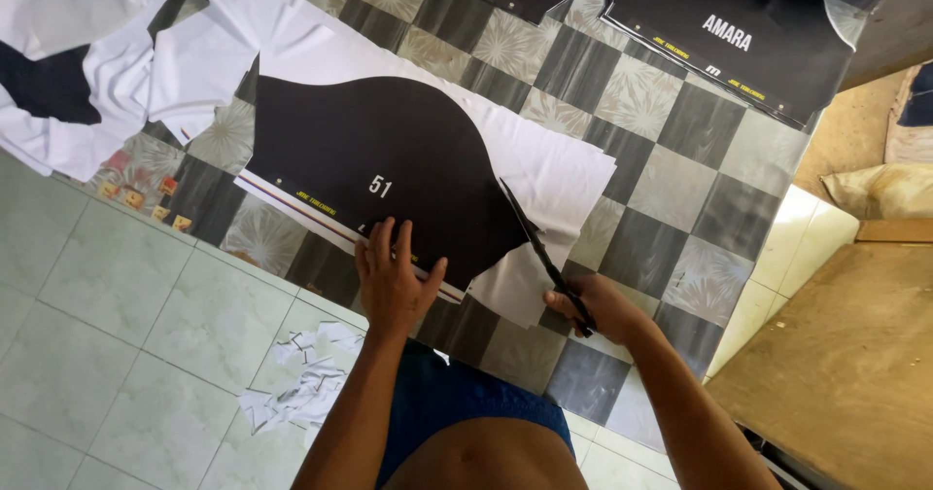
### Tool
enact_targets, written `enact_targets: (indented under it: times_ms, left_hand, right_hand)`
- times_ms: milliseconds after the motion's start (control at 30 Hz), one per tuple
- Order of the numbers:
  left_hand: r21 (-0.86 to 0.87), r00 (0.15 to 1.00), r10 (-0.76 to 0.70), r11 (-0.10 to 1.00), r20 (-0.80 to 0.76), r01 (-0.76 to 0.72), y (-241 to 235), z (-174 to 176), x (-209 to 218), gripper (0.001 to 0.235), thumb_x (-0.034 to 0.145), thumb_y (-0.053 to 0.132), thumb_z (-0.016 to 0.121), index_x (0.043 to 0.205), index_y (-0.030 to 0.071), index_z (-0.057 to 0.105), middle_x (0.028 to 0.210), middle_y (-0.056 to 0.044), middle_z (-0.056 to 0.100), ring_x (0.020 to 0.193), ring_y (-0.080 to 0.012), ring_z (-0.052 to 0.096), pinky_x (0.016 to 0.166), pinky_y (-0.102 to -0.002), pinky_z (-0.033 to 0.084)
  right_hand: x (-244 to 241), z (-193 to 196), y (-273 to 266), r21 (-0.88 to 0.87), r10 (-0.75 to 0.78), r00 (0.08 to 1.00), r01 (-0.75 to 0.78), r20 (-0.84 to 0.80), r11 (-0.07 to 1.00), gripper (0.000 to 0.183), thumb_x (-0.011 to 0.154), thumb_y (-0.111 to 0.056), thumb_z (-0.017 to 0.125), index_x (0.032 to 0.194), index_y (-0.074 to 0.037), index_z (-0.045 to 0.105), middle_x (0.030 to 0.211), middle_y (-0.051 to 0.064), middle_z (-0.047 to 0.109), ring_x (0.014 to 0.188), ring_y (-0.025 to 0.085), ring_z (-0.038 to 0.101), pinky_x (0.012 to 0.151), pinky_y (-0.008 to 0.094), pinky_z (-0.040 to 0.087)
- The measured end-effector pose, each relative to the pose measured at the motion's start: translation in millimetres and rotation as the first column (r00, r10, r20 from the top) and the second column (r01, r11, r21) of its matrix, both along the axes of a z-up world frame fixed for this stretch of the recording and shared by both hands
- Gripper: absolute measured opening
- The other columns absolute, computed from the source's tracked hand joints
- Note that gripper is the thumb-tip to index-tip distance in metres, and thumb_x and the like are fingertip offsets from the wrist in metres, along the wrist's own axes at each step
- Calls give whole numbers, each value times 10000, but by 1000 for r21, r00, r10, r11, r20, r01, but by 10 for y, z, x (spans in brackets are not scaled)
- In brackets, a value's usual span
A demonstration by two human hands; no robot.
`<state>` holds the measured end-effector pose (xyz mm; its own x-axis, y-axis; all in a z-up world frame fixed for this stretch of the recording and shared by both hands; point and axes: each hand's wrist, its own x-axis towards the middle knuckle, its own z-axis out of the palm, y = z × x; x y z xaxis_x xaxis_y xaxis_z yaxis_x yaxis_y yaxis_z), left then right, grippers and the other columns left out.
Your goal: Cutting out printed garment patterns from a fabric sheet using scissors
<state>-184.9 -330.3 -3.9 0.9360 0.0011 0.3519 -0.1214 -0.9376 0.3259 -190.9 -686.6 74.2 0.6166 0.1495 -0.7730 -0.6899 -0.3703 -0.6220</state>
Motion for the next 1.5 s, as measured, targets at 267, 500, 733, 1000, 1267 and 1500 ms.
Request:
enact_targets:
  times_ms: [267, 500, 733, 1000, 1267, 1500]
  left_hand:
    - [-30, 998, -15, 999, -62, 13, -4, 99, -14, 855, 932, 665, 800, 1552, 92, 669, 1605, -209, 603, 1508, -424, 599, 1203, -733, 427]
    - [-7, 997, -47, 999, -54, 46, -2, 171, -20, 833, 952, 692, 762, 1537, 104, 683, 1587, -199, 620, 1488, -421, 619, 1196, -710, 451]
    - [15, 995, -93, 995, -34, 94, 11, 150, -26, 825, 951, 719, 749, 1522, 127, 689, 1575, -181, 629, 1483, -394, 630, 1200, -692, 459]
    - [-62, 993, -116, 992, -39, 113, 17, 175, -21, 867, 872, 680, 844, 1533, 143, 686, 1579, -168, 633, 1470, -402, 638, 1203, -699, 449]
    - [-36, 995, -101, 994, 0, 101, 28, 46, -36, 873, 852, 709, 844, 1517, 162, 698, 1588, -149, 622, 1479, -380, 630, 1217, -684, 456]
    - [-21, 996, -86, 996, 9, 86, 19, 122, -20, 887, 841, 734, 826, 1507, 163, 698, 1567, -143, 636, 1466, -370, 648, 1207, -668, 479]
  right_hand:
    - [82, -116, 183, 50, -140, 990, 139, 31, 989, 465, 926, -293, 990, 785, 45, 704, 576, 146, 567, 465, 255, 602, 407, 349, 505]
    - [103, -157, 398, 101, -223, 975, 223, -7, 970, 551, 961, -366, 973, 759, 49, 670, 542, 145, 546, 429, 253, 603, 390, 347, 512]
    - [198, 5, 638, 69, -231, 973, 229, 20, 971, 512, 956, -299, 978, 745, 38, 656, 517, 144, 539, 407, 257, 598, 389, 356, 523]
    - [402, -89, 739, 150, -315, 949, 316, -30, 937, 536, 1013, -383, 935, 784, -13, 624, 520, 83, 490, 378, 201, 542, 385, 334, 495]
    - [512, -191, 773, 129, -311, 950, 312, -23, 941, 532, 984, -371, 962, 794, 8, 640, 527, 103, 516, 389, 217, 565, 386, 358, 514]
    - [632, -188, 739, 104, -260, 966, 259, -1, 960, 500, 977, -326, 957, 792, 2, 628, 531, 105, 519, 407, 219, 569, 397, 348, 507]
